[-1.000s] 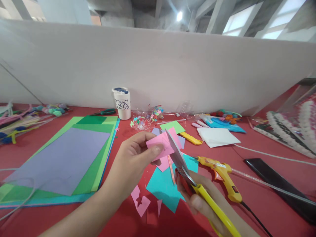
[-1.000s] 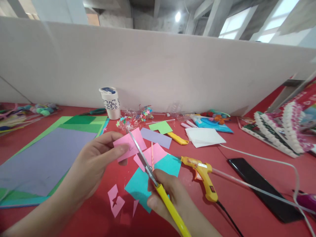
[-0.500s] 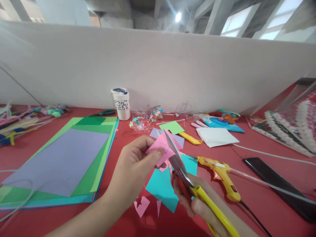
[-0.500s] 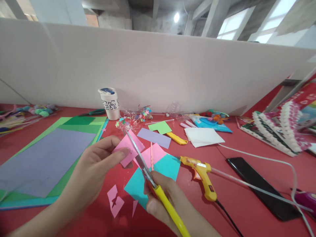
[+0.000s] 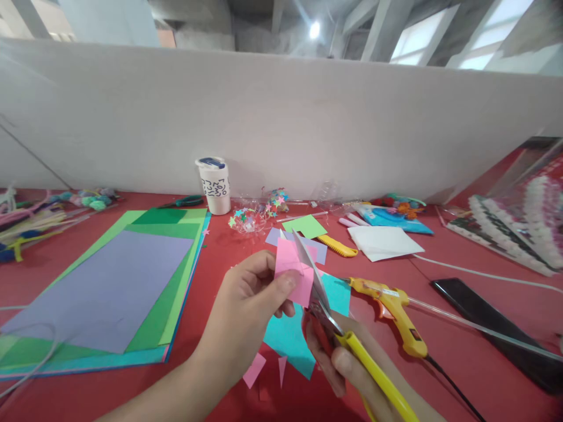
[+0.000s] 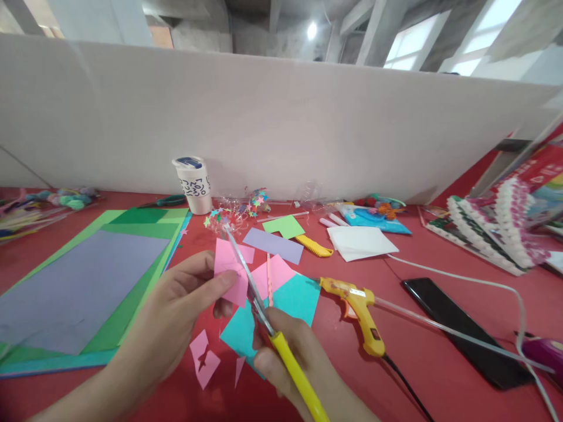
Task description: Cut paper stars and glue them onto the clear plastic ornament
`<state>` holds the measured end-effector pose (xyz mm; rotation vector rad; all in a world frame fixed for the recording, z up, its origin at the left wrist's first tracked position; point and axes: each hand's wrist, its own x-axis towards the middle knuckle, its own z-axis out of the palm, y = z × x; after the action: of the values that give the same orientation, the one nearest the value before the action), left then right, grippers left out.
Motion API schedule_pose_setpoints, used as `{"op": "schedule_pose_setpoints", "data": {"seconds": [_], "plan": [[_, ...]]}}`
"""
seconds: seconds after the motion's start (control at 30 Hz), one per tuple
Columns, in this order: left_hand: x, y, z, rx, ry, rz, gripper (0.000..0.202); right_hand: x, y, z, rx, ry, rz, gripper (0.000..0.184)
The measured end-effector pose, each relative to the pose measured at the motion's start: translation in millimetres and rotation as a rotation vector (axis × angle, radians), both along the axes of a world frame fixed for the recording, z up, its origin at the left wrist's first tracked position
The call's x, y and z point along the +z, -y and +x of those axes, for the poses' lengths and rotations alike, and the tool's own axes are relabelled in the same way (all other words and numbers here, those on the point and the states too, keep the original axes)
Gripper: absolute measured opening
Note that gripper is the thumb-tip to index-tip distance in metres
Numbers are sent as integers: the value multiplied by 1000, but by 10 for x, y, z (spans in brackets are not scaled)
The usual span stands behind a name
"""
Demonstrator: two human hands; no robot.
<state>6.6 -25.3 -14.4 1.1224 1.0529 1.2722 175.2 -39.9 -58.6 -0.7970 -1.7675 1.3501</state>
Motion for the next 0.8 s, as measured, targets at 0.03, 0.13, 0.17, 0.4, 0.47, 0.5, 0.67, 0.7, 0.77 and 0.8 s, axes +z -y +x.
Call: {"op": "schedule_pose_setpoints", "data": {"seconds": [0.03, 0.13, 0.17, 0.4, 0.47, 0.5, 0.67, 0.7, 0.77, 0.8], "plan": [[-17, -4, 5, -4, 20, -3, 16, 1, 1, -8, 3, -7, 8, 39], [-50, -15, 7, -13, 68, -11, 15, 3, 7, -28, -16, -22, 13, 39], [-57, -17, 6, -14, 77, -12, 15, 5, 12, -32, -28, -24, 11, 40], [-69, -7, 16, -20, 94, -13, 13, 38, 55, -42, -69, -7, -31, 40], [-62, 0, 21, -25, 105, -16, 11, 39, 59, -49, -77, -8, -25, 41], [-59, 2, 22, -29, 109, -20, 11, 38, 59, -54, -79, -7, -19, 42], [-53, 6, 14, -39, 113, -33, 11, 37, 59, -59, -104, 40, 2, 46], [-53, 4, 12, -42, 113, -32, 12, 40, 58, -54, -110, 52, 6, 47], [-50, 0, 10, -48, 121, -29, 12, 46, 56, -41, -113, 71, 11, 49], [-47, -2, 10, -50, 126, -29, 12, 48, 54, -34, -111, 78, 11, 50]]}}
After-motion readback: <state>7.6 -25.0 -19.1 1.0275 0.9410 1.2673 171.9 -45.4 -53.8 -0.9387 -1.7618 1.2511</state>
